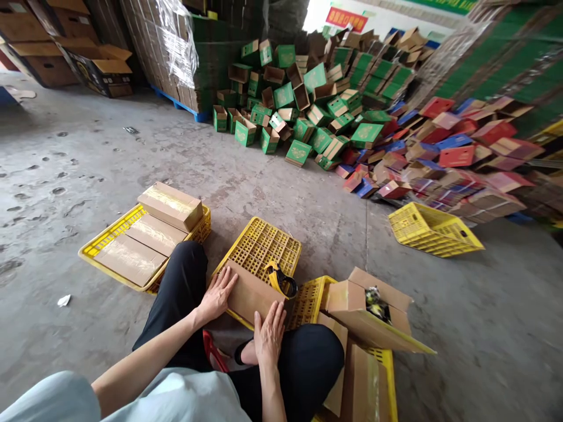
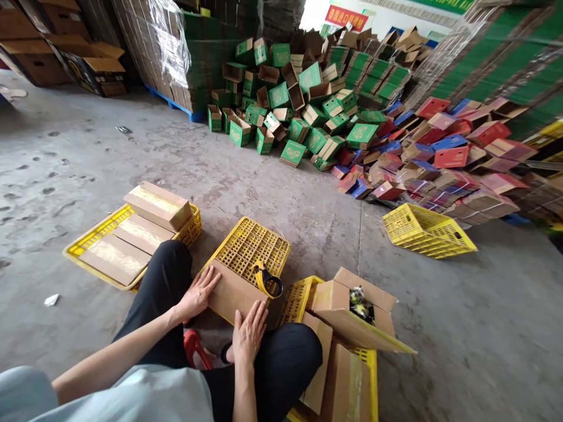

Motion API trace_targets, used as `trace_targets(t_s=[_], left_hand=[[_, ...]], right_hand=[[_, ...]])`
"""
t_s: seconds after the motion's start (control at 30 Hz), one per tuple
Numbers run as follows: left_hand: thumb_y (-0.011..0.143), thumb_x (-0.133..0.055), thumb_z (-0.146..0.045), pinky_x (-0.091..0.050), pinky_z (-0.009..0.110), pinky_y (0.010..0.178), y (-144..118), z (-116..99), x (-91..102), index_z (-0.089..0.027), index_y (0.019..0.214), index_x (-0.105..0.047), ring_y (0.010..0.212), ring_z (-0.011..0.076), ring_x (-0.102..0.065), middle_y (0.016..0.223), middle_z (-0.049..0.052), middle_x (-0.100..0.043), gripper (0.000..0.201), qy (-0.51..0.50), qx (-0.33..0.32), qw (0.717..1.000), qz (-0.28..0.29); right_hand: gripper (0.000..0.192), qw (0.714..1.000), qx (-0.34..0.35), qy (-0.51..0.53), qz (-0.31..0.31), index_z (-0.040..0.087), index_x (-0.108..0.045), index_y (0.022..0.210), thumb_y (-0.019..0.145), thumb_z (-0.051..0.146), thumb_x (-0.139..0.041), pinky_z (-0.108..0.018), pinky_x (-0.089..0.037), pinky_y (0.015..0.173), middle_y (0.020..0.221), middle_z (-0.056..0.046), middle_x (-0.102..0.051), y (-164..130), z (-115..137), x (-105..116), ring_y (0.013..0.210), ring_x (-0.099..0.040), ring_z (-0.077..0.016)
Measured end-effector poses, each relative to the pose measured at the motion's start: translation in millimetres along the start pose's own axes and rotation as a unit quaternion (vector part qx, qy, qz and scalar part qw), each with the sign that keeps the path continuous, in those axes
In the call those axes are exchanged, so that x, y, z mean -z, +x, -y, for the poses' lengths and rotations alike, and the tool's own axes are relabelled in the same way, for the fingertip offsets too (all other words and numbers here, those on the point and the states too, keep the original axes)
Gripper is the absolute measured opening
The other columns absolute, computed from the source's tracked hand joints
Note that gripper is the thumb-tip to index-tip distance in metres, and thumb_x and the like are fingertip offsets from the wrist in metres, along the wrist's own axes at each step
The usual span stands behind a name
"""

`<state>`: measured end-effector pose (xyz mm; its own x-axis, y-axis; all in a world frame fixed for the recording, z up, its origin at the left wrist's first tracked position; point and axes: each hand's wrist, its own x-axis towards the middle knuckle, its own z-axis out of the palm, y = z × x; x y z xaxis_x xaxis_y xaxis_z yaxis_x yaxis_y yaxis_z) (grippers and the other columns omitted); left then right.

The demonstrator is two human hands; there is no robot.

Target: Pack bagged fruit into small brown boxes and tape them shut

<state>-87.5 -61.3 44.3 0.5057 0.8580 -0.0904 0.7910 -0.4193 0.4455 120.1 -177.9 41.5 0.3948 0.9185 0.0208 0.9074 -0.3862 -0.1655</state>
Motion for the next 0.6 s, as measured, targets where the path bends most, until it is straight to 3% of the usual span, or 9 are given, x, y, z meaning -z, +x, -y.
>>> trace_targets(t_s=[0.13,0.3,0.47,0.6], left_hand=[[0.08,-0.052,-0.007,-0.015,0.067,0.126,-10.6,-25.9,-10.4,-0.023,0.167,-0.031,0.162,0.041,-0.005,0.175,0.015,-0.009,0.09,0.034,-0.032,0.999,0.006],[0.089,-0.051,-0.014,-0.014,0.062,0.129,-24.9,-49.7,-24.2,-0.027,0.168,-0.028,0.162,0.0354,-0.014,0.176,0.01,-0.015,0.083,0.022,-0.091,0.996,0.008],[0.082,-0.06,-0.018,-0.015,0.064,0.128,-23.2,-46.8,-15.6,-0.024,0.168,-0.027,0.162,0.0373,-0.015,0.176,0.01,-0.015,0.092,0.015,-0.105,0.993,0.056],[0.08,-0.067,-0.024,-0.015,0.062,0.129,-33.0,-32.0,-10.9,-0.022,0.168,-0.026,0.163,0.0382,-0.008,0.176,0.012,-0.006,0.097,0.014,-0.101,0.993,0.062]], right_hand=[[0.075,1.0,0.003,-0.028,0.008,0.014,-0.032,0.165,0.107,0.061,-0.021,-0.072,-0.036,0.114,0.172,-0.025,-0.022,-3.3,14.7,-1.3,0.158,-0.024,-0.0468],[0.062,0.995,0.063,-0.037,0.064,0.029,-0.033,0.164,0.107,0.052,-0.036,-0.075,-0.019,0.121,0.175,-0.015,-0.021,-10.5,34.9,-4.4,0.16,-0.019,-0.044],[0.061,0.994,0.07,-0.051,0.067,0.026,-0.035,0.164,0.107,0.049,-0.04,-0.073,-0.02,0.121,0.174,-0.018,-0.024,-12.0,39.3,3.1,0.159,-0.022,-0.0454],[0.066,0.995,0.087,-0.036,0.036,0.024,-0.04,0.163,0.105,0.055,-0.044,-0.068,-0.026,0.122,0.173,-0.02,-0.024,-29.6,37.9,3.3,0.158,-0.023,-0.0474]])
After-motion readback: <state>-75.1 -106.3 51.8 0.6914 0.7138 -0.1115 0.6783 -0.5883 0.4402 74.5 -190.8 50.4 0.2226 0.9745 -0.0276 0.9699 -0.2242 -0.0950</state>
